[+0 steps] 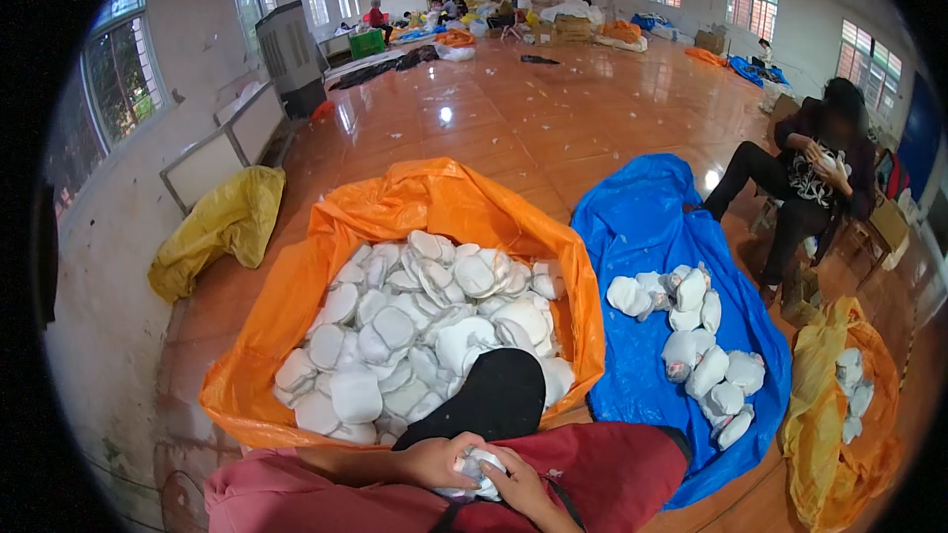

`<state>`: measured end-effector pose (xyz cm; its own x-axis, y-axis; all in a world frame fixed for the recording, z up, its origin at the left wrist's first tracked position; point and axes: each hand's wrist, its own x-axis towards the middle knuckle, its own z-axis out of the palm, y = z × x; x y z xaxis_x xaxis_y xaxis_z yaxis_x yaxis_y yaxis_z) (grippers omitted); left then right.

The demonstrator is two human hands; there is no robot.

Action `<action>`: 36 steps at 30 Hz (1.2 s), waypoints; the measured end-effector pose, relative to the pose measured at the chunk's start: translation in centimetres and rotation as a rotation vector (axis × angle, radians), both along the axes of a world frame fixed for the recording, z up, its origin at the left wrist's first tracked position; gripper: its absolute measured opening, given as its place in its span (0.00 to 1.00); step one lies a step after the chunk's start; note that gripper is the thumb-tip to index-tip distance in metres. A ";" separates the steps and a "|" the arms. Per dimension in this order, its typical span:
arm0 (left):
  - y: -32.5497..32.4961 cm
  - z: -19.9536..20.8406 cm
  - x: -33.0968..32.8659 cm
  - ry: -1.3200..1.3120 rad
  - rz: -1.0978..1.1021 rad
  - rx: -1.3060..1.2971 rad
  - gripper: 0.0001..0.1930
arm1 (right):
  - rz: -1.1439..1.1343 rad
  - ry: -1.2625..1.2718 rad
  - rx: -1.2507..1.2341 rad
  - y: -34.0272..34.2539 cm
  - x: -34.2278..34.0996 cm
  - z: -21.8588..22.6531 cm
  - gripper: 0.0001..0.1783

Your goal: The person sits on the floor and repeatedly stuffs white filling into small white plush toy shells, then ties them closed. They handle the toys one at a time and place the finished items onto a blue tarp beside them.

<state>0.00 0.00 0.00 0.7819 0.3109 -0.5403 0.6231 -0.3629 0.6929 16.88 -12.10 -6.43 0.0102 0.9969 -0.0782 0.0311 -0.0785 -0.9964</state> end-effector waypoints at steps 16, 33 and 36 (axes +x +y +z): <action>-0.3 -0.3 -0.8 -0.202 -0.112 -0.036 0.48 | -0.046 -0.048 0.123 -1.3 -1.3 -1.3 0.18; -1.5 -2.3 -0.8 -0.221 -0.149 0.083 0.45 | -0.098 -0.272 0.162 -1.7 -1.3 -1.1 0.13; -1.7 -3.3 -0.9 -0.320 -0.182 0.143 0.44 | -0.192 -0.266 0.174 -2.0 -1.5 -1.9 0.11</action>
